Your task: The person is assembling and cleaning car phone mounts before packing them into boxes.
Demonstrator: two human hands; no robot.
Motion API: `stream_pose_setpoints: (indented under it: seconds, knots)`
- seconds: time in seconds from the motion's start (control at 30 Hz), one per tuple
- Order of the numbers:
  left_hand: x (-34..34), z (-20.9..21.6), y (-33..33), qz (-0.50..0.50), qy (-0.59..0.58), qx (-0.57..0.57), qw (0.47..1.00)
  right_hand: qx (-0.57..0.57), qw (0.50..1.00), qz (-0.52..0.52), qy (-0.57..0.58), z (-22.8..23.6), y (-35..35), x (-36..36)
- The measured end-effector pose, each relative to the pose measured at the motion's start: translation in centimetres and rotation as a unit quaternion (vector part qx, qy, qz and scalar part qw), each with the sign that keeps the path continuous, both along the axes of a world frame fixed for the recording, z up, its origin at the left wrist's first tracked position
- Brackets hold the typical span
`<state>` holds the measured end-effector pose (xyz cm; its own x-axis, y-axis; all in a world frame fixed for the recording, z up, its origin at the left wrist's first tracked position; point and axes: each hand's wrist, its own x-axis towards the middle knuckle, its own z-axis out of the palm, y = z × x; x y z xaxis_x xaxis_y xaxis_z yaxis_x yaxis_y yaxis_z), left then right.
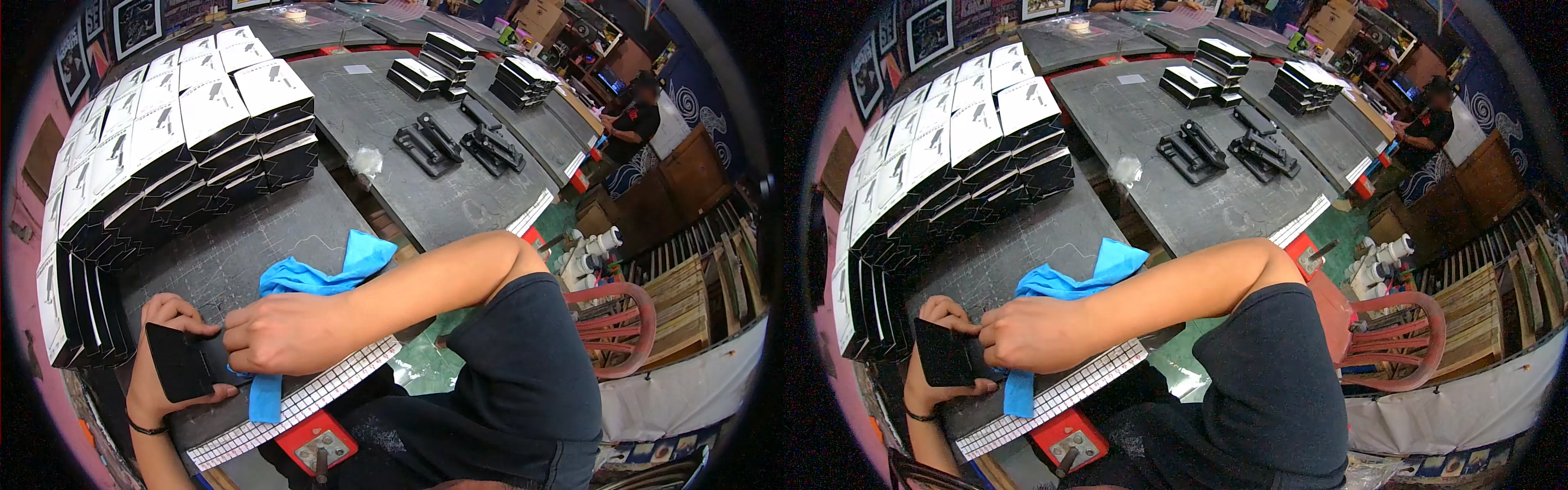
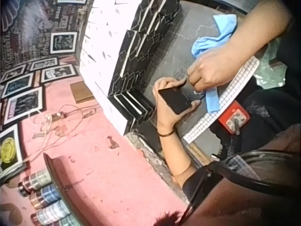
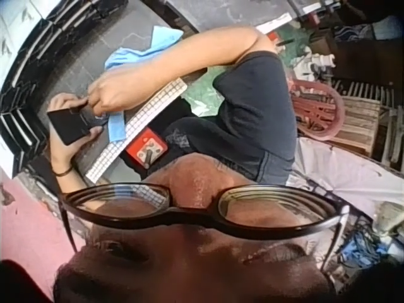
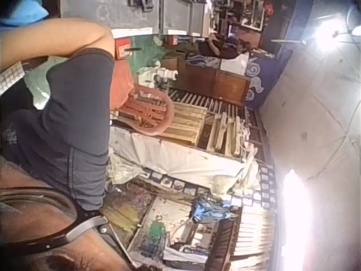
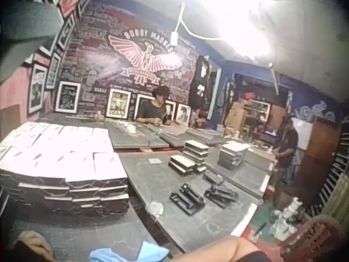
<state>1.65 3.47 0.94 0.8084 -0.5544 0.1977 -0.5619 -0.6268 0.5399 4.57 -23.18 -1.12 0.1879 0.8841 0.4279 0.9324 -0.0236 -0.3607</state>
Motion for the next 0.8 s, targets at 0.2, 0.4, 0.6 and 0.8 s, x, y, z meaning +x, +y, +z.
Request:
stream_pose_setpoints:
  seconds: [0.2, 0.4, 0.6, 0.8]
  knots:
    - [0.2, 0.0, -0.3, 0.001, 0.004, -0.009, 1.0, 0.09, 0.991, 0.016, 0.099, -0.1, -0.8, 1.0]
    - [0.2, -0.2, 0.2, -0.008, -0.015, 0.004, 1.0, -0.008, 1.0, -0.001, -0.001, 0.2, -0.5, 0.3]
    - [0.0, 0.1, -0.2, -0.004, -0.015, -0.013, 1.0, 0.06, 0.998, 0.017, -0.008, 0.3, -0.9, 0.2]
    - [0.4, -0.6, 0.8, -0.042, -0.026, -0.034, 0.998, 0.044, 0.995, -0.009, 0.091, 0.9, -0.8, 1.0]
